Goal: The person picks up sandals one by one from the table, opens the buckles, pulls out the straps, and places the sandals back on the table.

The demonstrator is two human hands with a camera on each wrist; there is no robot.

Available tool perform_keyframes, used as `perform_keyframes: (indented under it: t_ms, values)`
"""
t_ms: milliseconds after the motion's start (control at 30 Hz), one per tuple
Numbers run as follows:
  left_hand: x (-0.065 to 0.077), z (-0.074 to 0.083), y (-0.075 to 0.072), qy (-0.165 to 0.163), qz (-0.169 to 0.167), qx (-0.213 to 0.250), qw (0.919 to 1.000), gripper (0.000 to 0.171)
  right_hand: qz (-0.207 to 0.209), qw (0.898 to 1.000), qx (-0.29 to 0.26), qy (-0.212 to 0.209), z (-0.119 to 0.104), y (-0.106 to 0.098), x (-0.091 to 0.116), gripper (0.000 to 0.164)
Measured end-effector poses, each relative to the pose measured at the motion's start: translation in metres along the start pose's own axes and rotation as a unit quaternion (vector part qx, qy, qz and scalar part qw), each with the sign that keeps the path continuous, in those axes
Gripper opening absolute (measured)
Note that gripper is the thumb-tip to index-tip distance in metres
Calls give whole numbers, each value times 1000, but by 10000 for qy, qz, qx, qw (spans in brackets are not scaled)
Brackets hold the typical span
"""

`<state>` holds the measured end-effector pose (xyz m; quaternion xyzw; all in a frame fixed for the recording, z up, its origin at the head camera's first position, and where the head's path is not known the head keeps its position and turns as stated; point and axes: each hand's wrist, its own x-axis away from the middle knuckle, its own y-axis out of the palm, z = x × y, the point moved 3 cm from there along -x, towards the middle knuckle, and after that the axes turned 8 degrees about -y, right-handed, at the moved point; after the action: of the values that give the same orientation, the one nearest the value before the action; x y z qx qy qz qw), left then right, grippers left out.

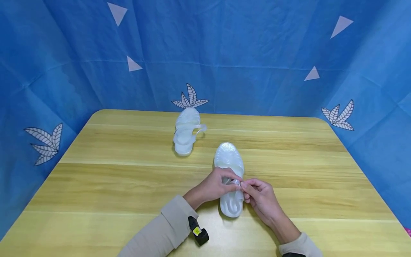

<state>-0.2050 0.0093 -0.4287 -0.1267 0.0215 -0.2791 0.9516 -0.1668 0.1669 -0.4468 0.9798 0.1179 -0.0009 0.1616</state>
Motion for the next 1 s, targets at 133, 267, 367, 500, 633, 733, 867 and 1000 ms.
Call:
perform_keyframes:
  t_ms: [133,267,367,500,633,733,867,1000]
  values:
    - [1,-1,-1,-117,-45,-30,9999,20,-304,9994,100,91,-2,-7,2,12]
    - [1,0,-2,-162,-26,-35,9999,20,-697,9974,-12,195,-4,-10,4,13]
    - [2,0,-3,-136,-11,2,9999,19,-902,9956,-78,230,-5,-11,5,14]
    - [2,-1,-3,-120,25,73,9999,19,-1103,9937,-75,193,-6,-11,5,14]
    - [3,-1,-3,-101,43,107,9999,19,-1191,9928,-53,119,-6,-10,5,15]
    - [2,-2,-2,-49,25,99,9999,19,-1174,9931,-43,58,-6,-10,5,16]
    - [1,-2,-1,-64,19,70,10000,18,-1118,9937,-12,9,-5,-9,5,17]
    - [2,0,-1,-112,40,31,9999,17,-1053,9944,24,-26,-4,-9,5,16]
